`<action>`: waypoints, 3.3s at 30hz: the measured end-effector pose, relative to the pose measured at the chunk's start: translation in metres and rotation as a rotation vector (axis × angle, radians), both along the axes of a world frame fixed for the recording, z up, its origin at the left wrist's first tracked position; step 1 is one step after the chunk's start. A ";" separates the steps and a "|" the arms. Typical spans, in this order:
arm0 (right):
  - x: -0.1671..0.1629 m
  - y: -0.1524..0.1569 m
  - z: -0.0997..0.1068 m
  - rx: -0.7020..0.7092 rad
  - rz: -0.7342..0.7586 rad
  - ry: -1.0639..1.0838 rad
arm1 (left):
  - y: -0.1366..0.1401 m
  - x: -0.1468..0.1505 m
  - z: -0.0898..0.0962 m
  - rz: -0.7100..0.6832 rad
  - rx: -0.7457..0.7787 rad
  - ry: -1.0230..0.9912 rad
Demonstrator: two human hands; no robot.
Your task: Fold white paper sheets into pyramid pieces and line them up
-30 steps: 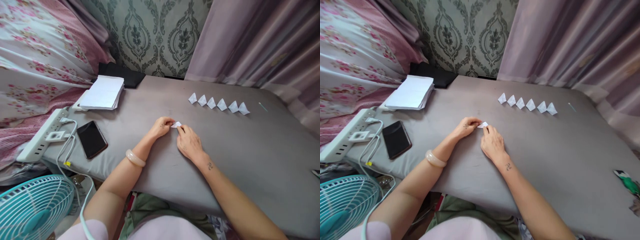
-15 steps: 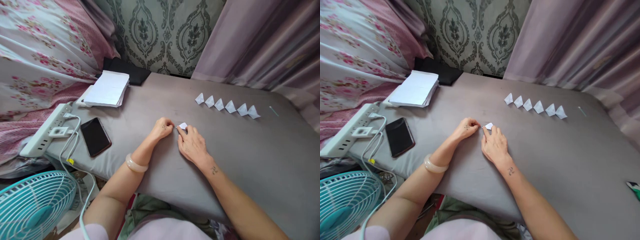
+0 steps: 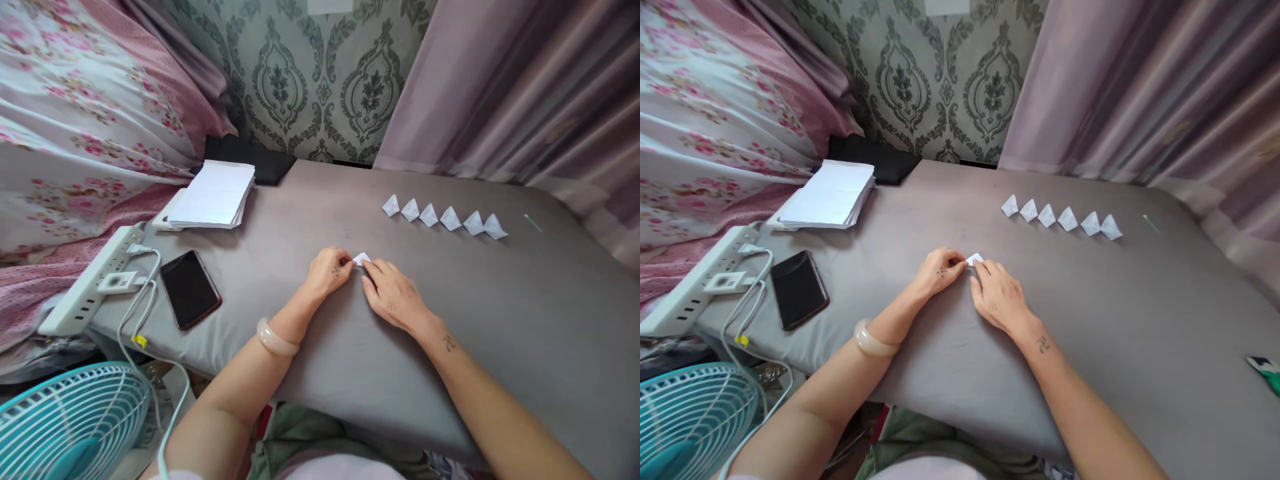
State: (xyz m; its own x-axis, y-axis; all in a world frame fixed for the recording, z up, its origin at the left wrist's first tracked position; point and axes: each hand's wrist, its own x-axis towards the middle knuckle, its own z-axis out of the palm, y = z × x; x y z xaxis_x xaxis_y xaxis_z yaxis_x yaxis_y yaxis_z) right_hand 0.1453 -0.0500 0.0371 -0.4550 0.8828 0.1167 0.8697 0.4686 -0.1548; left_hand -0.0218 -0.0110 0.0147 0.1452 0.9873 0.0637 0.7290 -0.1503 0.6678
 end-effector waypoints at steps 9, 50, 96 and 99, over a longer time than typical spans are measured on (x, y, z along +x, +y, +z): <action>-0.009 0.003 0.000 0.077 0.021 -0.124 | 0.006 0.005 -0.004 0.046 -0.033 0.071; 0.001 0.026 -0.005 -0.500 -0.246 1.392 | -0.005 0.016 0.017 0.140 -0.248 -1.224; -0.006 0.020 -0.014 0.003 -0.318 0.954 | -0.015 0.027 0.010 0.097 -0.110 -1.025; 0.001 0.026 -0.015 -0.099 -0.308 1.026 | -0.016 0.026 0.012 0.063 -0.061 -0.934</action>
State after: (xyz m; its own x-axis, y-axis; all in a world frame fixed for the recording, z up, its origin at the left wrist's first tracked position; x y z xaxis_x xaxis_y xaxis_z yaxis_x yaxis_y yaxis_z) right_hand 0.1463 -0.0244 0.0220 0.0632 0.9692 0.2381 0.3811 0.1971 -0.9033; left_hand 0.0041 -0.0266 0.0264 0.0076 0.9971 0.0752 -0.1012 -0.0741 0.9921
